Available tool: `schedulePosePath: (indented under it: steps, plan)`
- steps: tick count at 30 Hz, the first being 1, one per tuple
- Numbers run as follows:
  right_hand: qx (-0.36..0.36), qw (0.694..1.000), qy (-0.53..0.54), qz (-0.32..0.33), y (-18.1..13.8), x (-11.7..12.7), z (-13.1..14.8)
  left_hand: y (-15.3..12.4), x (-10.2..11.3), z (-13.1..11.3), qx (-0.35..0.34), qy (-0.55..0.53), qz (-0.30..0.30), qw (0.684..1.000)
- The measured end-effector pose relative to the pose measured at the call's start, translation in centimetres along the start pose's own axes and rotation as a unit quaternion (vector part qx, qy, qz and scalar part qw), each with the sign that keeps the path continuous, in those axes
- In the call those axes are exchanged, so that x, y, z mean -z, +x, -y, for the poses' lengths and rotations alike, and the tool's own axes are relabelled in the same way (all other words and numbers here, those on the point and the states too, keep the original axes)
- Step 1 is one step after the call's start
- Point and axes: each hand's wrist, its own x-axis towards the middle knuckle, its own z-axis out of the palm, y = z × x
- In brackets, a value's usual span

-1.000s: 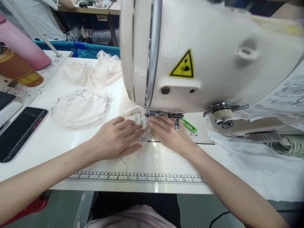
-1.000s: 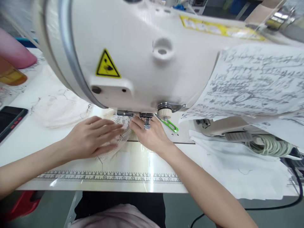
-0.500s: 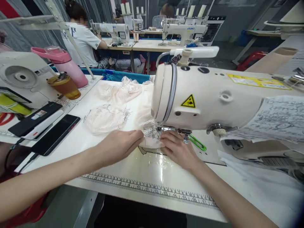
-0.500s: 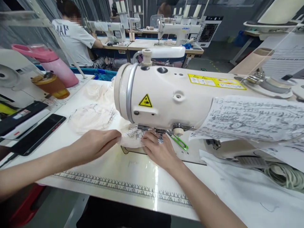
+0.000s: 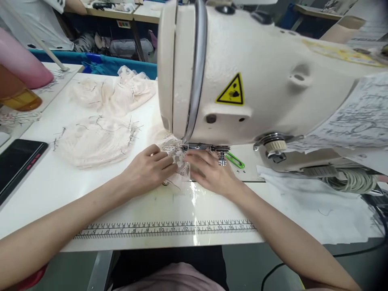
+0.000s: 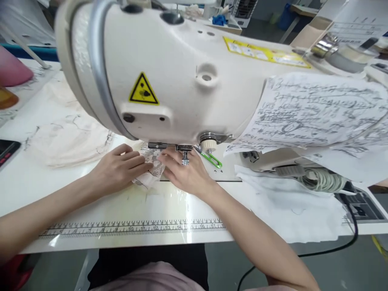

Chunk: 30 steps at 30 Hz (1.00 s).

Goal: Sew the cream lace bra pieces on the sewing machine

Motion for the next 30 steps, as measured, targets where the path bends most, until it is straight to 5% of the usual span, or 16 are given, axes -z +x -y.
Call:
schedulePosePath:
  steps: [4,9,17,30]
  plan:
    - [0.066,0.997,-0.037,-0.001,0.0,0.2,0.1,0.1,0.1,0.0,0.001,0.025,-0.019,1.0]
    - [0.064,0.998,-0.025,0.016,-0.1,0.4,-0.2,0.2,-0.2,-0.3,0.023,-0.002,-0.039,0.999]
    - [0.081,0.994,0.001,0.07,0.1,0.2,-0.4,-0.6,-1.6,-0.9,0.071,-0.102,0.081,0.989]
    - [0.083,0.993,-0.028,0.073,0.1,-0.3,-0.2,-0.5,-1.3,-0.3,0.079,-0.113,0.123,0.983]
